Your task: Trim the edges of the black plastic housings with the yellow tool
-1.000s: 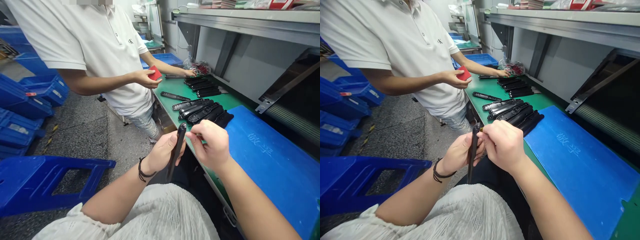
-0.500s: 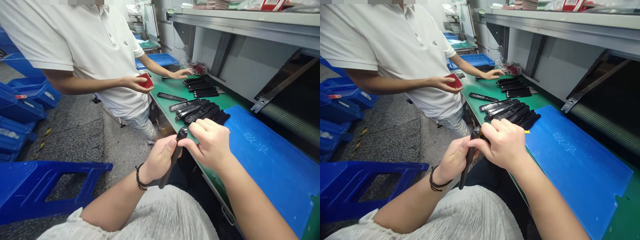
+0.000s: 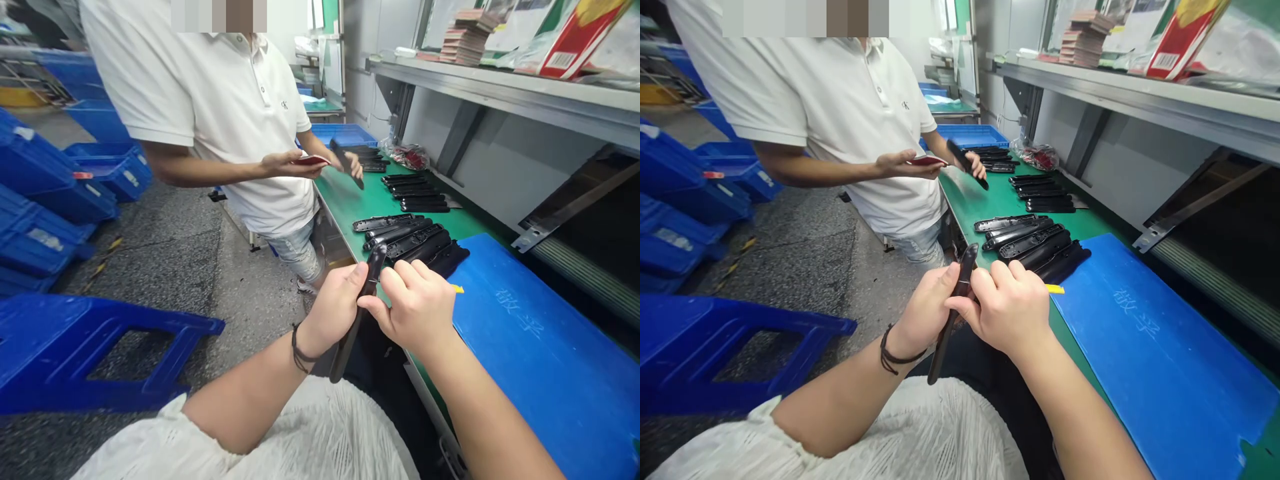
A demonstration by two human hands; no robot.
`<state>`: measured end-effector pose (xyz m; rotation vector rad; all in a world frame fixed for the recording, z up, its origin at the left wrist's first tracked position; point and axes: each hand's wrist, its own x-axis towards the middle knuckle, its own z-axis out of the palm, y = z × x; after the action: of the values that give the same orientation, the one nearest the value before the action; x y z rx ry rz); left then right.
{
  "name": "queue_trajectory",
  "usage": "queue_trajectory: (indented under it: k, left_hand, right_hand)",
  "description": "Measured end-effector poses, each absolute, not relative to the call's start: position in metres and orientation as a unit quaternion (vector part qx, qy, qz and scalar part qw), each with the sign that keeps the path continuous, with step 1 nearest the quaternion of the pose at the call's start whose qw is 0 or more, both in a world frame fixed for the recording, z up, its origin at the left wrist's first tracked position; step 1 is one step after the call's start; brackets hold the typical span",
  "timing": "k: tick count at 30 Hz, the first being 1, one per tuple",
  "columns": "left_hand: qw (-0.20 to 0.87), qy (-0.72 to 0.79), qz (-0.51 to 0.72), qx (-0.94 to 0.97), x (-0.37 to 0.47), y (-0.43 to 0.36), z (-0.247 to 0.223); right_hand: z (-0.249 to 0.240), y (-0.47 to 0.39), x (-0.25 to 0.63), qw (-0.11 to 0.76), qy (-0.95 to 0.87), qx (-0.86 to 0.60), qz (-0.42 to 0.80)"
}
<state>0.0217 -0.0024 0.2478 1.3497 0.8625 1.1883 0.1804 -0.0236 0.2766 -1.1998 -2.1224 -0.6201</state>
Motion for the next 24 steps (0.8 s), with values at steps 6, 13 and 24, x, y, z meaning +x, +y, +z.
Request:
queue_trajectory:
  k: [6,13,24]
  left_hand:
    - [0.570,0.371,0.540,0.495,0.023,0.010,0.251]
    - [0.583,0.365,0.573,0.445,0.026,0.019,0.263]
    - [0.646,0.366,0.575,0.344,0.028,0.030,0.273]
  right_hand:
    - [0.269,-0.024,0.171,0.280,-0.824,-0.444,-0.213]
    - [0.263,-0.026,0.164,0.266,-0.833,-0.449,-0.185]
    - [0.260,-0.026,0.163,0.248,-0.851,-0.440,-0.143]
